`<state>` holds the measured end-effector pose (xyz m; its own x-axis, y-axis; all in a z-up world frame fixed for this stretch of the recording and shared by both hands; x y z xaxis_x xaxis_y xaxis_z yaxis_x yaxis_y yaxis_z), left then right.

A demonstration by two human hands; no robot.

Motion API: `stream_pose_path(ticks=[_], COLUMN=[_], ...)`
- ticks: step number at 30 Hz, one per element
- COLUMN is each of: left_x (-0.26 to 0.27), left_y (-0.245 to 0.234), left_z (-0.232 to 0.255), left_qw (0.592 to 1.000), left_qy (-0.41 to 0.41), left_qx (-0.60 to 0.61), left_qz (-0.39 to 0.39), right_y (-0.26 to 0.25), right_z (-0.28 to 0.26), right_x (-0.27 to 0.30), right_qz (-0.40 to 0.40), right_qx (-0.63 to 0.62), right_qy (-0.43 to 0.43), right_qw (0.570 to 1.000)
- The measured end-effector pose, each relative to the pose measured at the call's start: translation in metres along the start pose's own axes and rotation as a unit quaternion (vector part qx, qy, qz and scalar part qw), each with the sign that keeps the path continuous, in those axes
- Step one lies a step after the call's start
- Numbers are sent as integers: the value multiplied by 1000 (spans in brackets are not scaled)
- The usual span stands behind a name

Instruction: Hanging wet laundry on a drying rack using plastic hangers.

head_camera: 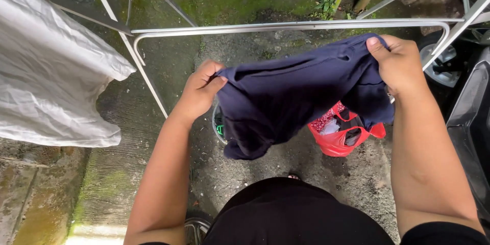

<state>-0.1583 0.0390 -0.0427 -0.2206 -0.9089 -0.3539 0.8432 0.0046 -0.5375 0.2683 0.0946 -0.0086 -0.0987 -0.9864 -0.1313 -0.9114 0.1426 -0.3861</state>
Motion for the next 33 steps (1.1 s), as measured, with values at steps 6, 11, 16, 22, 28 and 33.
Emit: stream_pose_path(ticks=[6, 11, 16, 22, 28, 33], left_x=[8, 13, 23, 40, 56, 86], left_y=[3, 6, -6, -26, -51, -66], left_z=[28, 70, 52, 46, 48, 21], left_qw=[984, 989, 954, 971, 986, 987], left_qy=[-48, -55, -115, -154, 1, -97], left_qx=[160, -10, -226, -102, -153, 129], left_qz=[-60, -138, -162, -153, -61, 23], right_y=[9, 50, 37, 37, 53, 72], right_z=[-5, 14, 12, -42, -3, 20], right_x=[15, 12, 17, 30, 33, 32], right_qz=[-285, -220, -173, -190, -309, -295], right_qx=[-234, 59, -48, -80, -371, -96], right_qy=[-34, 98, -9, -64, -17, -21], right_qw=[929, 969, 984, 976, 876, 951])
Point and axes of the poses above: each hand's wrist, its own x-axis away from the middle knuckle, its own y-axis out of the palm, z = x × y, the point moved 7 cm from there along -x, towards the middle knuckle, and after that the axes turned 7 degrees about -x, right-handed, at the moved point
